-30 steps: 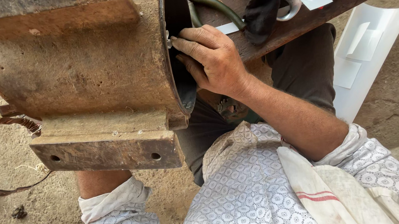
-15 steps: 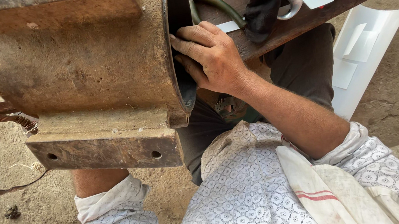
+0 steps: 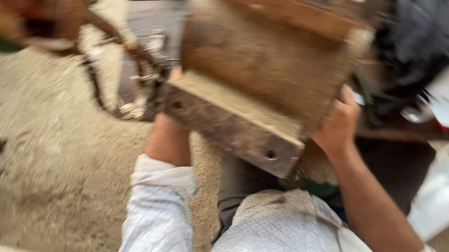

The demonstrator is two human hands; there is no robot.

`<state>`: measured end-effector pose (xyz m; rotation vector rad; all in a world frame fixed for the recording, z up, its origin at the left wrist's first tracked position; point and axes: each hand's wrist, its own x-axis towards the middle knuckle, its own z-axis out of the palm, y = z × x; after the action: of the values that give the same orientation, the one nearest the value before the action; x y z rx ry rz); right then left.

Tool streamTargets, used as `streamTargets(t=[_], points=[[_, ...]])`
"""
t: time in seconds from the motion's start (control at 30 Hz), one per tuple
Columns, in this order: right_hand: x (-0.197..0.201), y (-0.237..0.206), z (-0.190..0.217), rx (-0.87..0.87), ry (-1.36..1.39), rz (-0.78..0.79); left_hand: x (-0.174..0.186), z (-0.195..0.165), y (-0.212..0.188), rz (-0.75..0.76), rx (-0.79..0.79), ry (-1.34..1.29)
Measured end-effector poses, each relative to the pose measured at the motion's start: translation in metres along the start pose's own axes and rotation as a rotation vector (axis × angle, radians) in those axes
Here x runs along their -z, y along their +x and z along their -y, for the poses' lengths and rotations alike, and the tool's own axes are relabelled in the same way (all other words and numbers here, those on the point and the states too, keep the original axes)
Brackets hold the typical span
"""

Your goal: The person folds small white paper strips and inserts them into the slots of a large, rusty cylindrical metal part. They use pliers to adjust the inserted strips and continue the process with additional strips.

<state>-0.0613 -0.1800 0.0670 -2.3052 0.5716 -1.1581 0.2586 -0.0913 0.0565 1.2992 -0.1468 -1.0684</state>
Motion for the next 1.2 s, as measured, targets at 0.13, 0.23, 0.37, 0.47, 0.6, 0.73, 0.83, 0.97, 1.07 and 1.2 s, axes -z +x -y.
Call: streamTargets(t=[0.13,0.23,0.37,0.47,0.6,0.73,0.83,0.97,1.07,1.2], points=[[-0.007,-0.005,-0.001,0.051,0.002,0.039,-0.005,-0.01,0.007,0.029,0.002,0.041],[-0.009,-0.01,-0.009,0.036,0.018,0.026,-0.009,-0.015,0.009,0.043,0.0,0.058],[-0.015,-0.019,-0.02,0.013,0.003,0.01,-0.01,-0.019,0.008,0.047,-0.004,0.072],[-0.018,-0.024,-0.028,-0.171,0.16,0.002,-0.008,-0.02,0.007,0.049,-0.002,0.081],[-0.02,-0.024,-0.03,-0.14,0.227,0.005,-0.013,-0.023,0.008,0.057,-0.001,0.098],[-0.02,-0.019,-0.023,-0.111,0.294,-0.036,-0.018,-0.018,-0.001,0.063,0.003,0.091],[-0.012,-0.017,-0.016,0.033,0.024,-0.061,-0.012,-0.01,-0.015,0.038,-0.009,0.051],[0.006,-0.021,-0.007,0.093,-0.035,-0.078,0.002,0.004,-0.029,-0.048,-0.054,-0.044],[0.022,-0.033,0.003,0.028,-0.01,-0.092,0.007,0.016,-0.035,-0.108,-0.073,-0.103],[0.06,-0.051,0.008,0.019,-0.091,-0.133,0.019,0.043,-0.066,-0.282,-0.133,-0.168]])
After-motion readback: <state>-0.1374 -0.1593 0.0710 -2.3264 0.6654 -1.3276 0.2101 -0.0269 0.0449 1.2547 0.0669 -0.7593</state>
